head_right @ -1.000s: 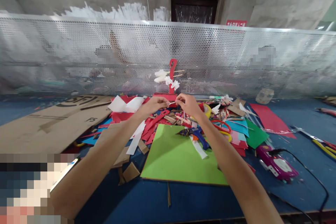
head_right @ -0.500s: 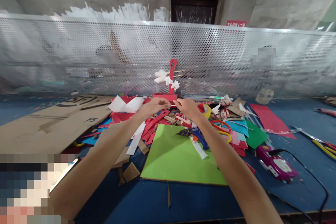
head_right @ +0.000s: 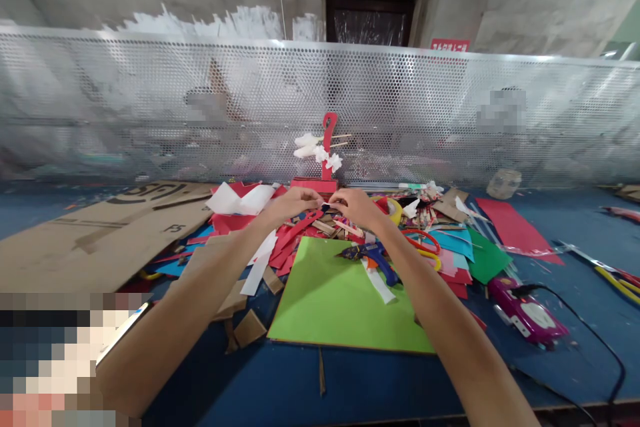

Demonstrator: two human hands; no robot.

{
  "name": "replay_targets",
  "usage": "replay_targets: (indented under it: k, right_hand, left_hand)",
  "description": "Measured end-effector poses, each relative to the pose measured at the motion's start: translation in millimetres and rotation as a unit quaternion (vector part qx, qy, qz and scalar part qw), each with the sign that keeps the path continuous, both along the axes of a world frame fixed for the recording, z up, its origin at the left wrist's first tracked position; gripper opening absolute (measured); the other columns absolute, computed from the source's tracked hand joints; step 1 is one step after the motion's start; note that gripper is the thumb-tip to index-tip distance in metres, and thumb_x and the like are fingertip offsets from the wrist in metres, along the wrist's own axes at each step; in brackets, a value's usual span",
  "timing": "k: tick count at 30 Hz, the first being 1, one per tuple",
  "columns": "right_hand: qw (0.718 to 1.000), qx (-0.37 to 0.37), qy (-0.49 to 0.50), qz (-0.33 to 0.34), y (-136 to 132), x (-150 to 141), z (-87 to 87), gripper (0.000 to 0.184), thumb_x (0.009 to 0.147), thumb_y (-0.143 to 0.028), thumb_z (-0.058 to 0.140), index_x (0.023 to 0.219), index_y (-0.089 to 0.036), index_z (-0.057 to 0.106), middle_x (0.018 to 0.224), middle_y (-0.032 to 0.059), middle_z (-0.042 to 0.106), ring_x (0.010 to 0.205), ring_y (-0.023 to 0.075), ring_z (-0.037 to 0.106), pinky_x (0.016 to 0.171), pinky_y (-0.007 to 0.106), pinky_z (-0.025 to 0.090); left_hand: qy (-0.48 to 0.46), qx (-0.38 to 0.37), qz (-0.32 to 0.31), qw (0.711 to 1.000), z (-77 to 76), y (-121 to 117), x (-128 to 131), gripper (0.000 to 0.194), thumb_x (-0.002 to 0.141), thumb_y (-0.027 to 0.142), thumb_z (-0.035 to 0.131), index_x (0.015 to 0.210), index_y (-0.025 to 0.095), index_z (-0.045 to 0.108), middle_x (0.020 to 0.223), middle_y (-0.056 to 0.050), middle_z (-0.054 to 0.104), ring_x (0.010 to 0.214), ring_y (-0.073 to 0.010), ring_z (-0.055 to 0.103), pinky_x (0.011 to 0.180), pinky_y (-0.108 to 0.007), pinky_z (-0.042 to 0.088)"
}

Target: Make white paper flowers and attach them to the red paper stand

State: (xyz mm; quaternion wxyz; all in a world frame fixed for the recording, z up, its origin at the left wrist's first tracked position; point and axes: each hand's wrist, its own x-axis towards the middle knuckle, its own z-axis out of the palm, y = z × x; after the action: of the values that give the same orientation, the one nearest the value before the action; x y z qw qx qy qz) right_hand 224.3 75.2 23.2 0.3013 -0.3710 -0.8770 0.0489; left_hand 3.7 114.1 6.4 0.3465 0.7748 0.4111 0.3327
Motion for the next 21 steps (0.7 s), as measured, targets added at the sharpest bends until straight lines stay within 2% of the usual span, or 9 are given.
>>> replay_targets:
  k: [6, 12, 17, 21]
  right_hand:
    - [0.999, 0.036, -0.021, 0.004, 5.2, 1.0, -5.3, 0.023, 0.094, -0.019, 0.052, 0.095, -0.017, 0.076, 0.098, 0.0078, 0.068, 0.083, 0.0161, 0.060, 0.077, 0.026, 0.041]
    - [0.999, 0.034, -0.039, 0.000, 3.0, -1.9, -4.7, 0.021, 0.091, -0.021, 0.057, 0.100, -0.019, 0.076, 0.095, 0.0066, 0.072, 0.086, 0.0182, 0.062, 0.078, 0.027, 0.040]
    - [0.996, -0.014, -0.093, 0.006, 0.5, -3.4, -4.1, 0.026, 0.091, -0.019, 0.054, 0.110, -0.022, 0.071, 0.097, 0.0056, 0.074, 0.081, 0.0178, 0.064, 0.071, 0.025, 0.038]
    - [0.990, -0.054, -0.126, 0.022, -3.5, -4.9, -2.5, 0.028, 0.094, -0.019, 0.048, 0.114, -0.022, 0.067, 0.099, 0.0066, 0.074, 0.083, 0.0176, 0.065, 0.068, 0.023, 0.036]
  left_hand:
    - [0.021, -0.007, -0.015, 1.000, 4.4, -9.8, 0.2, 0.023, 0.074, 0.033, 0.064, 0.084, 0.014, 0.073, 0.072, -0.002, 0.068, 0.063, -0.0122, 0.057, 0.060, -0.023, 0.040]
    - [0.050, -0.001, -0.021, 0.999, 2.7, -4.8, -3.2, 0.021, 0.073, 0.031, 0.064, 0.081, 0.014, 0.074, 0.072, -0.003, 0.069, 0.066, -0.0138, 0.059, 0.065, -0.024, 0.042]
    - [0.091, 0.000, -0.026, 0.995, 1.4, -0.8, -6.7, 0.029, 0.071, 0.037, 0.065, 0.086, 0.014, 0.075, 0.074, -0.003, 0.070, 0.068, -0.0161, 0.059, 0.066, -0.025, 0.043]
    - [0.104, -0.024, -0.062, 0.992, 1.8, -2.2, -6.4, 0.029, 0.069, 0.035, 0.064, 0.086, 0.014, 0.075, 0.076, -0.004, 0.071, 0.073, -0.0173, 0.062, 0.068, -0.024, 0.044]
